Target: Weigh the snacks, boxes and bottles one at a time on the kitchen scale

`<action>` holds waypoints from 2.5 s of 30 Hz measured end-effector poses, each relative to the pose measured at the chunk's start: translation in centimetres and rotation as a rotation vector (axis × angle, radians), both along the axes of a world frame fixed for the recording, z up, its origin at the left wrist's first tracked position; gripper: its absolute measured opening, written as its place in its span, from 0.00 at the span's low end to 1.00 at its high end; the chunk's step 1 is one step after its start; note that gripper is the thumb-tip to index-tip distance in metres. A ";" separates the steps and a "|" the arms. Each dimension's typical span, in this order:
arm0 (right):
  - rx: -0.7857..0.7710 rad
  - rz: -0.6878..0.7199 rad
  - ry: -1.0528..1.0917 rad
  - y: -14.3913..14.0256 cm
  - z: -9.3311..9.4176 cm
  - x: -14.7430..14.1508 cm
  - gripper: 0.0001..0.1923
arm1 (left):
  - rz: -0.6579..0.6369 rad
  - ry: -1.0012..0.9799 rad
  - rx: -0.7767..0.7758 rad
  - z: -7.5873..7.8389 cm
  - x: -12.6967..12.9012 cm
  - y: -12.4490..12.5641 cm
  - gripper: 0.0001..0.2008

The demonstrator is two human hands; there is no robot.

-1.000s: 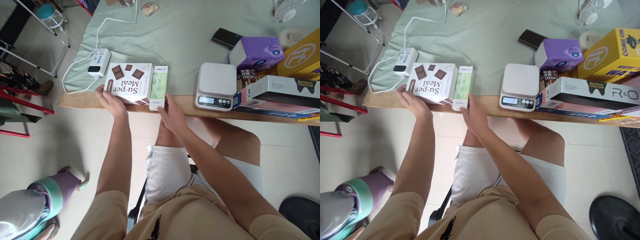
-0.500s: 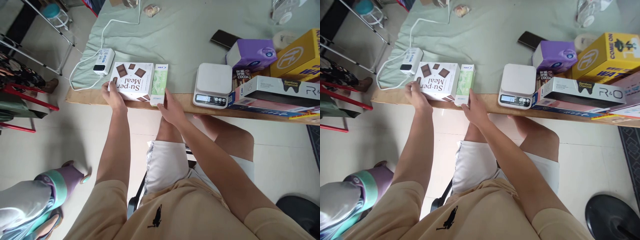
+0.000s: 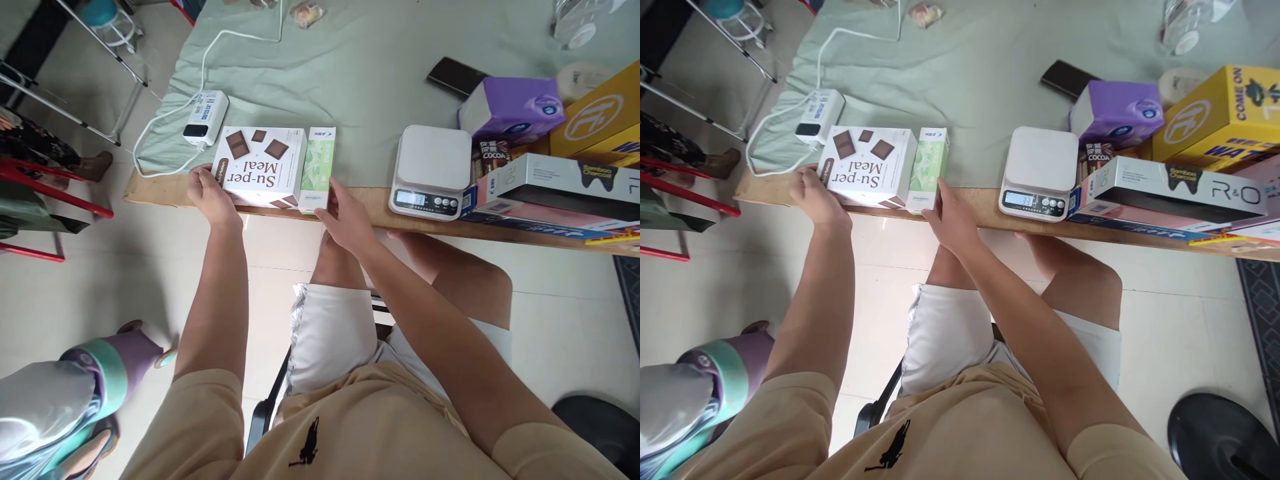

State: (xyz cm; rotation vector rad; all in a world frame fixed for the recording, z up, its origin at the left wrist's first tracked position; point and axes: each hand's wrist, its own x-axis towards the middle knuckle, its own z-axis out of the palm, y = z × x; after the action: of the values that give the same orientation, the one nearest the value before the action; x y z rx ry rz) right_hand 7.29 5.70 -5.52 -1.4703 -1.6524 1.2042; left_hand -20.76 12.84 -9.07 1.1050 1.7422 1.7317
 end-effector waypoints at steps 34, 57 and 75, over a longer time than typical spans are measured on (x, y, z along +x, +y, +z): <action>0.625 -0.782 0.193 -8.8 0.6 29.1 0.24 | -1.000 0.218 0.101 4.5 37.4 -3.1 0.30; 0.273 -0.456 0.220 -0.4 0.5 15.4 0.12 | -0.577 -0.016 0.101 -0.3 26.3 -2.0 0.42; 0.452 -0.497 0.149 -4.6 -2.1 13.5 0.12 | -0.620 -0.041 0.095 -1.1 28.0 -3.2 0.42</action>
State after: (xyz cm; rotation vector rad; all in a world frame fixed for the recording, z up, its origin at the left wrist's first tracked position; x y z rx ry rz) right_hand 20.76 1.15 -7.63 -1.3487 -1.2476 0.6020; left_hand 7.24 9.64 -10.20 1.4454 1.1245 1.4343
